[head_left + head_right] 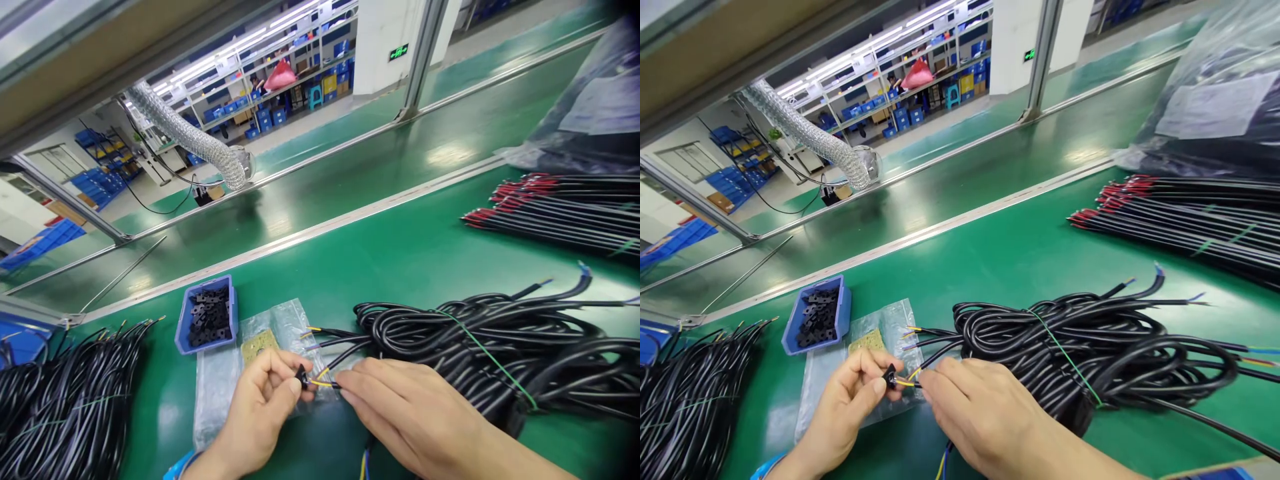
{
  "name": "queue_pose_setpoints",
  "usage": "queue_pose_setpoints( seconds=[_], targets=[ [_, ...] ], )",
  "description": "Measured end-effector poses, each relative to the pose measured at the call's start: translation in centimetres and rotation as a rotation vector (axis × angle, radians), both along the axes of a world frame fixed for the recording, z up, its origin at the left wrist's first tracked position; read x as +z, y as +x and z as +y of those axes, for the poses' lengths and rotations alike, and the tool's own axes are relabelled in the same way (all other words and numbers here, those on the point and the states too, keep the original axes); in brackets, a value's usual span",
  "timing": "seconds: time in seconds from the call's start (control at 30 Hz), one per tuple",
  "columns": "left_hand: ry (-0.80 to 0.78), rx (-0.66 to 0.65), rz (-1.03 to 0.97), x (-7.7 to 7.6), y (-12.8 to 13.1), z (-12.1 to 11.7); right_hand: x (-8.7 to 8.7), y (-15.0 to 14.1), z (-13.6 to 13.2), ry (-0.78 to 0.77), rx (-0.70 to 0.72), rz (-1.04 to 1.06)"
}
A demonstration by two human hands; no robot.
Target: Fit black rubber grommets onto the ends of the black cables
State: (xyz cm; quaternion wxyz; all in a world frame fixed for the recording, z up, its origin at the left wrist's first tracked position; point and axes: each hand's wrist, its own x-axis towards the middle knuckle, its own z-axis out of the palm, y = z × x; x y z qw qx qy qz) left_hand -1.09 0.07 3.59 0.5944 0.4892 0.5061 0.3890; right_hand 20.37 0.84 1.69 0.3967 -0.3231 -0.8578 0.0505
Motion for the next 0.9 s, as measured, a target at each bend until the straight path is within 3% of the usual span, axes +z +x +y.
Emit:
queue_pose_setpoints(
  seconds=[0.5,0.73,0.9],
  targets=[
    [-0.001,-0.068,-0.093,-0.9,-0.9,-0.6,-0.2,0.1,0.0,-0.008,-0.006,0.058],
    [-0.026,-0.007,-0.184,-0.9,-0.7,-0.9,-0.3,-0.1,0.0,-0.016,0.009,0.027],
    [-0.074,-0.038,-0.131,-1.1,-0.8,-1.0,-0.4,-0.1,0.0,-0.033,0.03,0.015]
  ],
)
